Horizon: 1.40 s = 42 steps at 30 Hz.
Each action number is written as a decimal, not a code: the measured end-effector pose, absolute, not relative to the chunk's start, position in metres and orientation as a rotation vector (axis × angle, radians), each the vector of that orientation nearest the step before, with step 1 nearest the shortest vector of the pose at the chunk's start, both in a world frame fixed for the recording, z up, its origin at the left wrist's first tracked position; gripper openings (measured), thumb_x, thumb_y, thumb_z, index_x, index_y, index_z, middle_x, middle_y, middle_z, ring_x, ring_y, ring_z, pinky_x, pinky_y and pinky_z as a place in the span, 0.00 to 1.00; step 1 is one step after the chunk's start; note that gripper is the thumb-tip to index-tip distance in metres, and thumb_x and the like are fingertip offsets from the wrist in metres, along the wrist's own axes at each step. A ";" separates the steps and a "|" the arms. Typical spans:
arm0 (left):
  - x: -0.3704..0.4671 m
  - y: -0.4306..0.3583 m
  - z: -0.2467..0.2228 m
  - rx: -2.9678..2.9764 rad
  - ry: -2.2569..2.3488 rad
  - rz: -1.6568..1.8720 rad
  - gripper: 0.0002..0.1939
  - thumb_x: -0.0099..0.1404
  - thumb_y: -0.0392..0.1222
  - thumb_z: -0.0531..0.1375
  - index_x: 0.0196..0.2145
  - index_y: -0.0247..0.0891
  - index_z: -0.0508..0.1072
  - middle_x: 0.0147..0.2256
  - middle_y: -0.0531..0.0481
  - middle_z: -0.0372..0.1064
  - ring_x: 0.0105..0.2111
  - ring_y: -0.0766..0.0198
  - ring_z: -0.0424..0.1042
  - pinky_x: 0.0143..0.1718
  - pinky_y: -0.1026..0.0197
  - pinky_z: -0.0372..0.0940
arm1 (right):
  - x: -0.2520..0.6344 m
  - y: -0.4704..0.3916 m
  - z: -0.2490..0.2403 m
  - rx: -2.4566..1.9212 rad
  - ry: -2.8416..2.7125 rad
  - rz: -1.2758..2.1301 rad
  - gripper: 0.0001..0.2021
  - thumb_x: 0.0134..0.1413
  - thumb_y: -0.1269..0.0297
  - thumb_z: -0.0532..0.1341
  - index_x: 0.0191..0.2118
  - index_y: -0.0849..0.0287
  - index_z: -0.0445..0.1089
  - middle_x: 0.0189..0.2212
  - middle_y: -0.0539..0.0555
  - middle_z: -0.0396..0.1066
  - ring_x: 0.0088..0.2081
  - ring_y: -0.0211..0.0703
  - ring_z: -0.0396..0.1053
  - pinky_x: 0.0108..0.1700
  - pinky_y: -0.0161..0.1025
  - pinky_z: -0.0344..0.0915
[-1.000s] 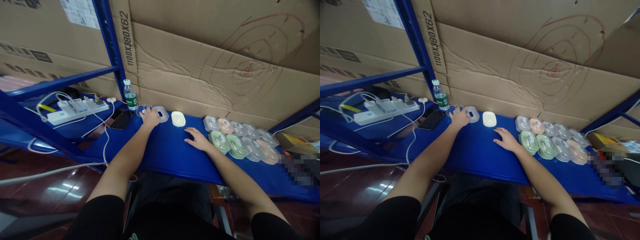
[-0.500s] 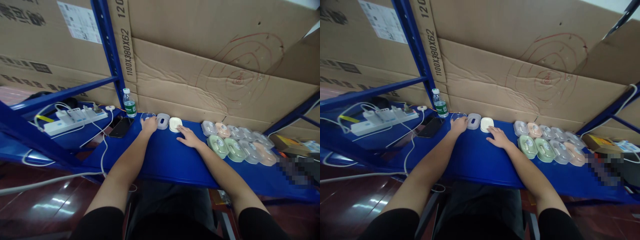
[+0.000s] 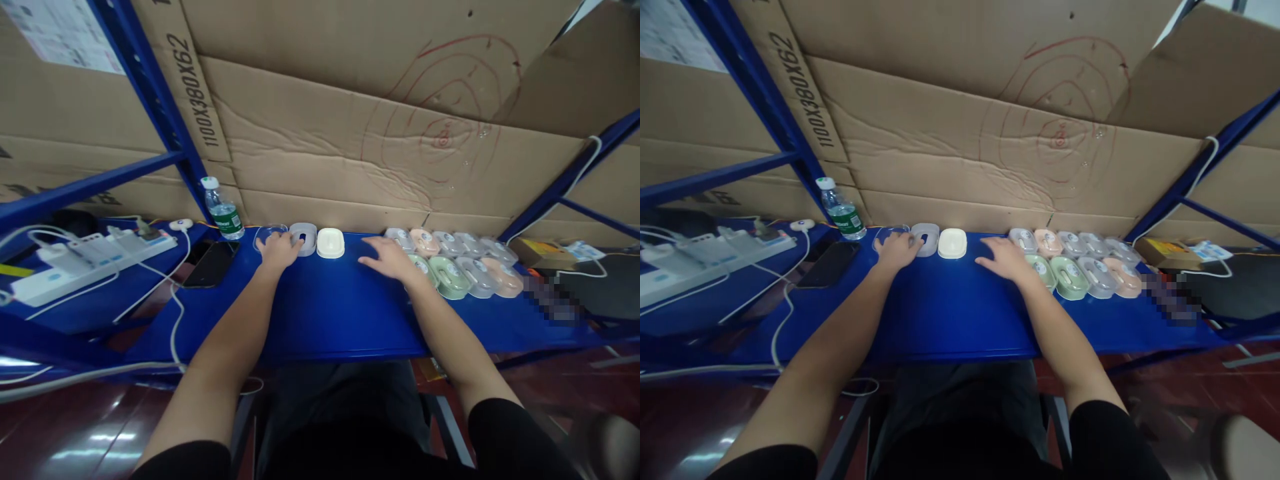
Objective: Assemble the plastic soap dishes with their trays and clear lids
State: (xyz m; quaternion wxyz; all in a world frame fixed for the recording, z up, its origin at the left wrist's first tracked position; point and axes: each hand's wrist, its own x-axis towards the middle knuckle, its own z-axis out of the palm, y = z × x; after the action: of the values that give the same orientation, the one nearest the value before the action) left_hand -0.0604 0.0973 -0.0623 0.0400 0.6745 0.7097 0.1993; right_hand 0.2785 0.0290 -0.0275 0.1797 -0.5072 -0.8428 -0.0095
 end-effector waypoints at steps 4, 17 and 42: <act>-0.052 0.092 -0.059 2.082 2.172 0.688 0.32 0.73 0.64 0.52 0.62 0.40 0.77 0.68 0.29 0.66 0.68 0.32 0.62 0.72 0.27 0.45 | 0.336 0.023 -0.007 -1.940 -2.176 -0.153 0.34 0.63 0.36 0.65 0.61 0.61 0.76 0.55 0.72 0.79 0.57 0.77 0.76 0.58 0.70 0.71; -0.016 0.064 -0.057 2.302 1.969 0.757 0.27 0.72 0.59 0.59 0.62 0.44 0.76 0.69 0.37 0.64 0.70 0.39 0.59 0.75 0.32 0.39 | 0.300 0.010 -0.012 -1.230 -2.409 0.287 0.43 0.49 0.45 0.78 0.69 0.51 0.70 0.72 0.62 0.64 0.72 0.67 0.62 0.72 0.66 0.61; -0.002 0.043 -0.041 2.636 1.004 0.638 0.46 0.58 0.61 0.73 0.70 0.46 0.67 0.68 0.39 0.67 0.68 0.42 0.67 0.70 0.43 0.60 | 0.262 0.019 -0.044 -0.945 -2.227 0.353 0.31 0.55 0.45 0.74 0.63 0.44 0.75 0.64 0.58 0.72 0.65 0.64 0.70 0.69 0.65 0.65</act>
State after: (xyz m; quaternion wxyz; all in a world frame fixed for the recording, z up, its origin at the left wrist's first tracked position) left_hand -0.0023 0.0427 -0.0409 0.1242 0.9044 0.3445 0.2189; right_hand 0.2620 0.0188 -0.0442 0.3416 -0.3634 -0.8561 0.1358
